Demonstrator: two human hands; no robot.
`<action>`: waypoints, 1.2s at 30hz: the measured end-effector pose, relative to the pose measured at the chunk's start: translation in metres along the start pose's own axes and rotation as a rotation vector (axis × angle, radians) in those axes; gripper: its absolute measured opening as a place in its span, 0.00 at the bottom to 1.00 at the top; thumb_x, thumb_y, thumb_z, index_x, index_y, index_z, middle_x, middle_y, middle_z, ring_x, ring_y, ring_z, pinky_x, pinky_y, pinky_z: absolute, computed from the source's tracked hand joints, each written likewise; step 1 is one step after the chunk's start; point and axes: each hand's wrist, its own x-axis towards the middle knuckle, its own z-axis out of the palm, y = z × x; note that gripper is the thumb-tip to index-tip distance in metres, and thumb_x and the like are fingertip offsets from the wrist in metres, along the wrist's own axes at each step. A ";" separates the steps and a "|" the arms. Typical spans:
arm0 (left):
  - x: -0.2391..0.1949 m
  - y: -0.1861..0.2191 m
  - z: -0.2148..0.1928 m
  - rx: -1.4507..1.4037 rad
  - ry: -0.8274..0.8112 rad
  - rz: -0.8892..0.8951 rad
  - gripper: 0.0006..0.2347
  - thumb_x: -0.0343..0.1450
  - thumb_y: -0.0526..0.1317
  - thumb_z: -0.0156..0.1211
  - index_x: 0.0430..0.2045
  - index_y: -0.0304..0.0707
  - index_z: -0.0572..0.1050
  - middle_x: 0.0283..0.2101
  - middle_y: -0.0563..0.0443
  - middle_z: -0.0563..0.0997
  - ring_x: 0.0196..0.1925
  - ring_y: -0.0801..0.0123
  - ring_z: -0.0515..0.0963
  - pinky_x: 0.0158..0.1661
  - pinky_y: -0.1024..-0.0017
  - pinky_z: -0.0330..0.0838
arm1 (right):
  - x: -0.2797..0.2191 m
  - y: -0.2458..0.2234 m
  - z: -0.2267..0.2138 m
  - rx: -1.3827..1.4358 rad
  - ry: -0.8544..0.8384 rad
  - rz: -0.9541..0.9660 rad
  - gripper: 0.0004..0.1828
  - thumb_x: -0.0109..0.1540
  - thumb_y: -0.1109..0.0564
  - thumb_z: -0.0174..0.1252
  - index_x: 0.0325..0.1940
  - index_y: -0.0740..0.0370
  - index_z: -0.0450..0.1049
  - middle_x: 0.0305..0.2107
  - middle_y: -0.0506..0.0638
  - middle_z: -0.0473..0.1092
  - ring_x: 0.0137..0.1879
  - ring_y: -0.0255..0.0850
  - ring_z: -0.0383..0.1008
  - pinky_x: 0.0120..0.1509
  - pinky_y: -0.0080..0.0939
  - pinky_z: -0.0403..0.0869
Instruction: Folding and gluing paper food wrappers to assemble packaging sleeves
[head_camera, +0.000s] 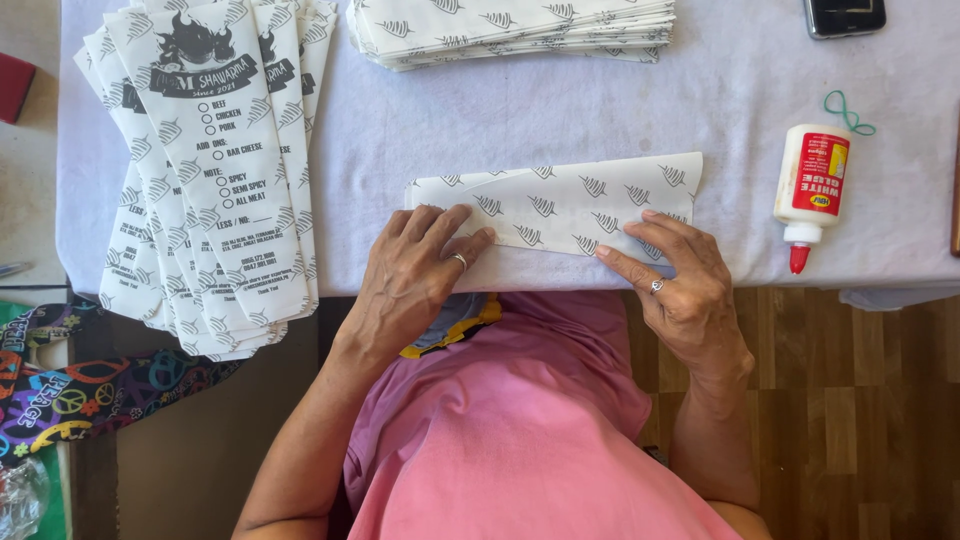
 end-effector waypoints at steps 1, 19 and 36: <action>0.000 0.000 0.001 -0.001 -0.001 -0.001 0.06 0.74 0.29 0.58 0.39 0.36 0.83 0.46 0.38 0.79 0.44 0.49 0.78 0.40 0.59 0.72 | 0.000 -0.001 0.000 0.001 -0.001 0.001 0.14 0.66 0.64 0.61 0.52 0.49 0.84 0.49 0.56 0.74 0.62 0.57 0.75 0.66 0.55 0.72; -0.006 0.058 0.016 0.153 -0.144 -0.119 0.18 0.76 0.33 0.49 0.63 0.34 0.71 0.52 0.22 0.75 0.58 0.31 0.75 0.58 0.42 0.70 | 0.018 -0.011 -0.002 0.221 -0.069 0.042 0.10 0.63 0.68 0.61 0.48 0.63 0.82 0.51 0.54 0.78 0.61 0.54 0.76 0.70 0.54 0.72; -0.023 0.014 0.031 0.069 -0.050 -0.106 0.10 0.76 0.34 0.54 0.46 0.29 0.79 0.44 0.35 0.80 0.50 0.49 0.79 0.48 0.58 0.75 | 0.036 0.009 0.011 0.225 -0.039 0.033 0.06 0.64 0.57 0.70 0.44 0.60 0.84 0.46 0.54 0.75 0.56 0.54 0.72 0.66 0.53 0.71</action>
